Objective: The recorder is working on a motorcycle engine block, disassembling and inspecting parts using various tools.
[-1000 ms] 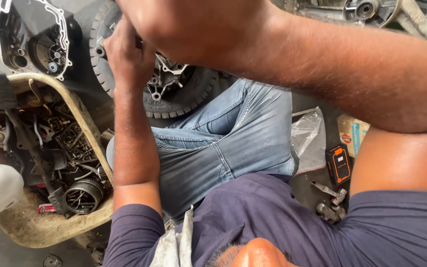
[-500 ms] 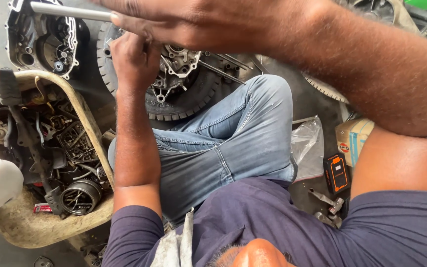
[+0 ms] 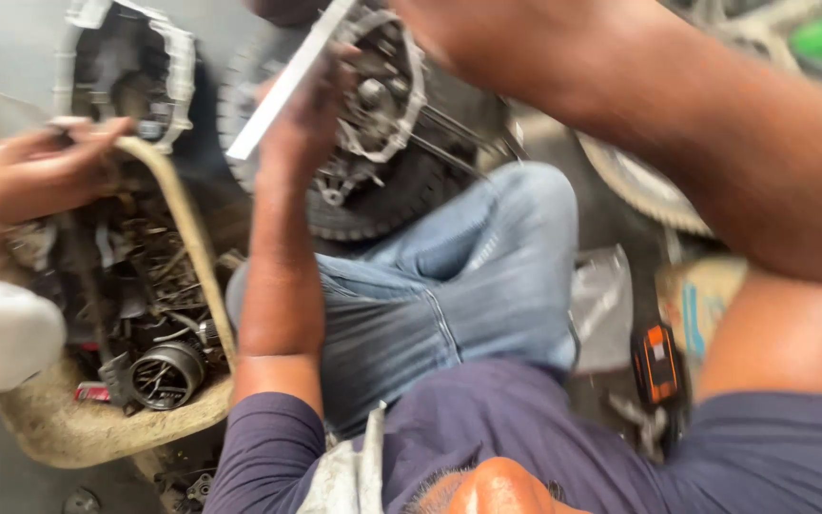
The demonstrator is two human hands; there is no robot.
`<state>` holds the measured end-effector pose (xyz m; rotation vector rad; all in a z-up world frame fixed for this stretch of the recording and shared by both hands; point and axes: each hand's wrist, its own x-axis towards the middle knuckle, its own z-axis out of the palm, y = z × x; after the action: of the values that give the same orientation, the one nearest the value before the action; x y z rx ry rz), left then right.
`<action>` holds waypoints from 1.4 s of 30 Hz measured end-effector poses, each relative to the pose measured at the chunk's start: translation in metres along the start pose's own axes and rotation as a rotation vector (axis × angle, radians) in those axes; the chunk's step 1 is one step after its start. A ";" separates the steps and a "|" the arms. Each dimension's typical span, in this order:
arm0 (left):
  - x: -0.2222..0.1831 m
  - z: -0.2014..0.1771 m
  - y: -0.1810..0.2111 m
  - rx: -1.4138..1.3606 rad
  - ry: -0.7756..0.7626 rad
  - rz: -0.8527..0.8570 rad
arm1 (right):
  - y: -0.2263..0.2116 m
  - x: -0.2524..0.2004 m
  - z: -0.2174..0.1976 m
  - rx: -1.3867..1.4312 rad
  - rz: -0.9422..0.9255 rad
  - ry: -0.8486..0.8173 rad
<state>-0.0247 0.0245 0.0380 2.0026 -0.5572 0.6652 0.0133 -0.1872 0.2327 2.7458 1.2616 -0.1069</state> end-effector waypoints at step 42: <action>0.001 0.036 -0.022 -0.126 -0.005 -0.036 | -0.014 0.045 -0.030 -0.684 -0.759 0.448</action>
<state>-0.0016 0.0033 0.0095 1.8924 -0.5517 0.5889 0.0328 -0.1404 0.2566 1.6605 1.9229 0.7565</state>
